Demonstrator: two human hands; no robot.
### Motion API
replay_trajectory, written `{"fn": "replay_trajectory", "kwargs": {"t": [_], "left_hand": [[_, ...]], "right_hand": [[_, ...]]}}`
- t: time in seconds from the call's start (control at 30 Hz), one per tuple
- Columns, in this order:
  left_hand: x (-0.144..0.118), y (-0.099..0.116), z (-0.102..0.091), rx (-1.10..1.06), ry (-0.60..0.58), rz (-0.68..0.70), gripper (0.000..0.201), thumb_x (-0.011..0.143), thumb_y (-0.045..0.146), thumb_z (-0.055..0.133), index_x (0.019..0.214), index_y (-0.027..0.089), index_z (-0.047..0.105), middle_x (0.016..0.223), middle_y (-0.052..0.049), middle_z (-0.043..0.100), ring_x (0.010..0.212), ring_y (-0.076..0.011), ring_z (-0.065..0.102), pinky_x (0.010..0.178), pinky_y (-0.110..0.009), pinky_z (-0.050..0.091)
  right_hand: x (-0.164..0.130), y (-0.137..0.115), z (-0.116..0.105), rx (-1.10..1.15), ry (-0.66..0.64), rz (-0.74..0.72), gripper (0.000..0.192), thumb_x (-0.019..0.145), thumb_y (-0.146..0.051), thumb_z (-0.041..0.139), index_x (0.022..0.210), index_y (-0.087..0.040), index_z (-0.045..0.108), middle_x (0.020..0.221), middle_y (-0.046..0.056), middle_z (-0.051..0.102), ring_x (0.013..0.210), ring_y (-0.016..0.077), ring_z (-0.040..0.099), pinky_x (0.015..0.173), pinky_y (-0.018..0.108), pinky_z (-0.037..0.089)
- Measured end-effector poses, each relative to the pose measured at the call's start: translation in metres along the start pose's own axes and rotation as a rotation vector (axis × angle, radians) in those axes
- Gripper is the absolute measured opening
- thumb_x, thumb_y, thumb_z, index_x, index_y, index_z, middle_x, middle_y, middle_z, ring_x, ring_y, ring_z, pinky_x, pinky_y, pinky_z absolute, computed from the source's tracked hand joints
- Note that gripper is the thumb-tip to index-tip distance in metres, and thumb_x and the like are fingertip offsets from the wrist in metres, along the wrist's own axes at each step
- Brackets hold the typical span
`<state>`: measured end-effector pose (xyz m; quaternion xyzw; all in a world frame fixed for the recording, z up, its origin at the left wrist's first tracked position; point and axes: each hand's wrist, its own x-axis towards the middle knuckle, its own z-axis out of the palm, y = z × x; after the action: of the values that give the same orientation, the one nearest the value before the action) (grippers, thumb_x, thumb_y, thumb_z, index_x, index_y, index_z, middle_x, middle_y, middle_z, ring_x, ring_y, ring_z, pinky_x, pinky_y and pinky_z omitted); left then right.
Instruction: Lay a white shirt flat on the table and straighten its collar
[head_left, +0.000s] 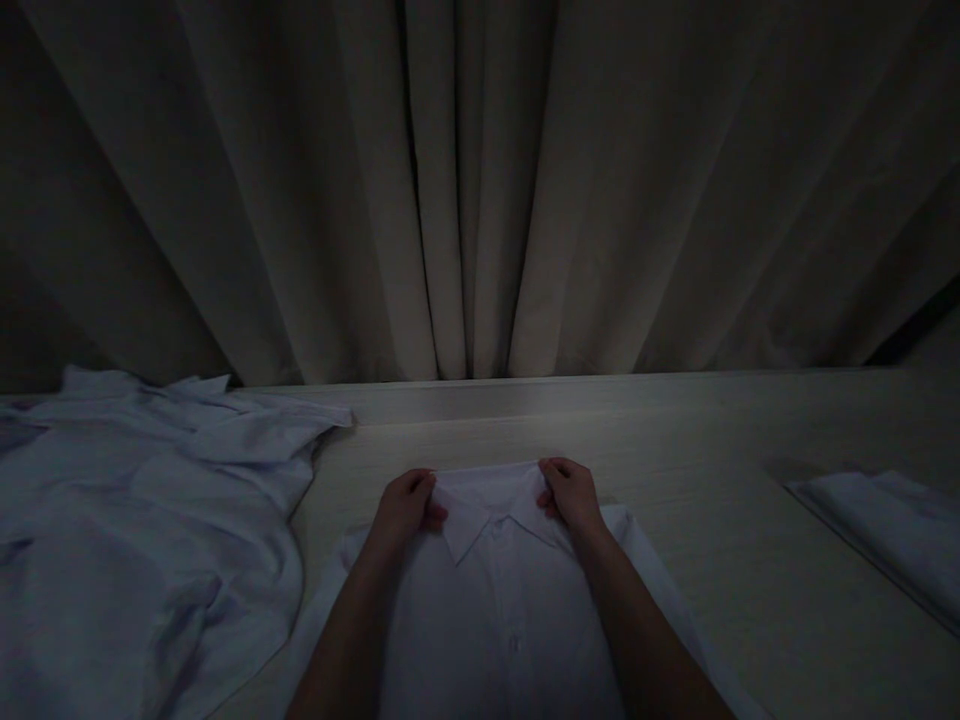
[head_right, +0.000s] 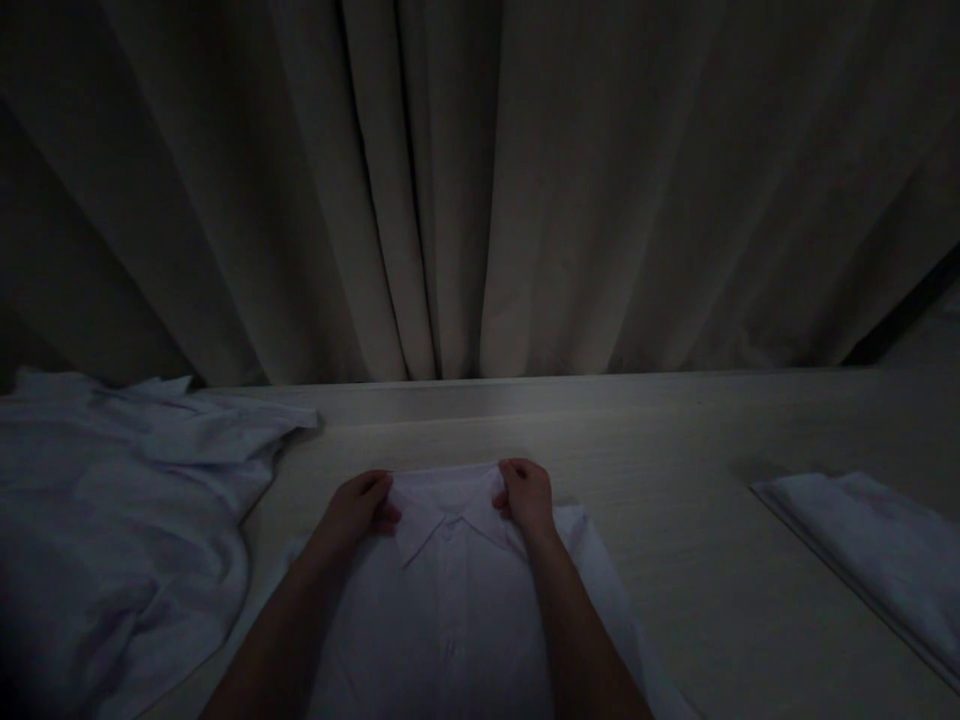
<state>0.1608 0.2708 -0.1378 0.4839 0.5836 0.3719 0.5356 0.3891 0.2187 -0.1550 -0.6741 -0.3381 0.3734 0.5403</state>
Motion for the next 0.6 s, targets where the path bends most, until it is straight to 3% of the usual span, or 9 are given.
{"fn": "replay_trajectory", "kwargs": {"t": [0.13,0.27,0.37,0.6], "left_hand": [[0.002,-0.002,0.002,-0.025,-0.005,0.001,0.019,0.076,0.027,0.057,0.091,0.015,0.06,0.046,0.004,0.056,0.041,-0.0155,0.059,0.038,-0.025,0.048],[0.002,0.0,-0.005,-0.103,-0.034,-0.032,0.015,0.07,0.021,0.065,0.083,0.014,0.062,0.056,-0.001,0.064,0.053,-0.0144,0.064,0.054,-0.026,0.057],[0.001,0.002,-0.01,-0.134,-0.042,-0.047,0.017,0.065,0.022,0.072,0.077,0.013,0.064,0.062,-0.004,0.066,0.061,-0.0144,0.065,0.063,-0.027,0.059],[0.004,-0.001,-0.004,-0.028,0.037,-0.029,0.022,0.071,0.029,0.062,0.086,0.012,0.062,0.053,-0.001,0.06,0.051,-0.0143,0.06,0.053,-0.029,0.054]], "right_hand": [[0.004,0.001,-0.005,0.062,-0.042,0.018,0.017,0.077,-0.033,0.057,0.077,-0.016,0.061,0.039,-0.003,0.057,0.032,0.0106,0.049,0.032,0.019,0.038],[0.006,0.001,-0.013,0.15,-0.068,0.072,0.014,0.069,-0.027,0.066,0.076,-0.016,0.062,0.058,0.001,0.066,0.051,0.0134,0.063,0.048,0.023,0.053],[0.006,0.001,-0.014,0.198,-0.052,0.095,0.013,0.067,-0.026,0.068,0.074,-0.016,0.062,0.062,0.001,0.065,0.055,0.0142,0.065,0.052,0.024,0.056],[0.009,0.007,0.0,0.243,0.013,0.106,0.009,0.074,-0.024,0.06,0.07,-0.016,0.06,0.056,-0.001,0.059,0.049,0.0118,0.061,0.049,0.023,0.054]]}}
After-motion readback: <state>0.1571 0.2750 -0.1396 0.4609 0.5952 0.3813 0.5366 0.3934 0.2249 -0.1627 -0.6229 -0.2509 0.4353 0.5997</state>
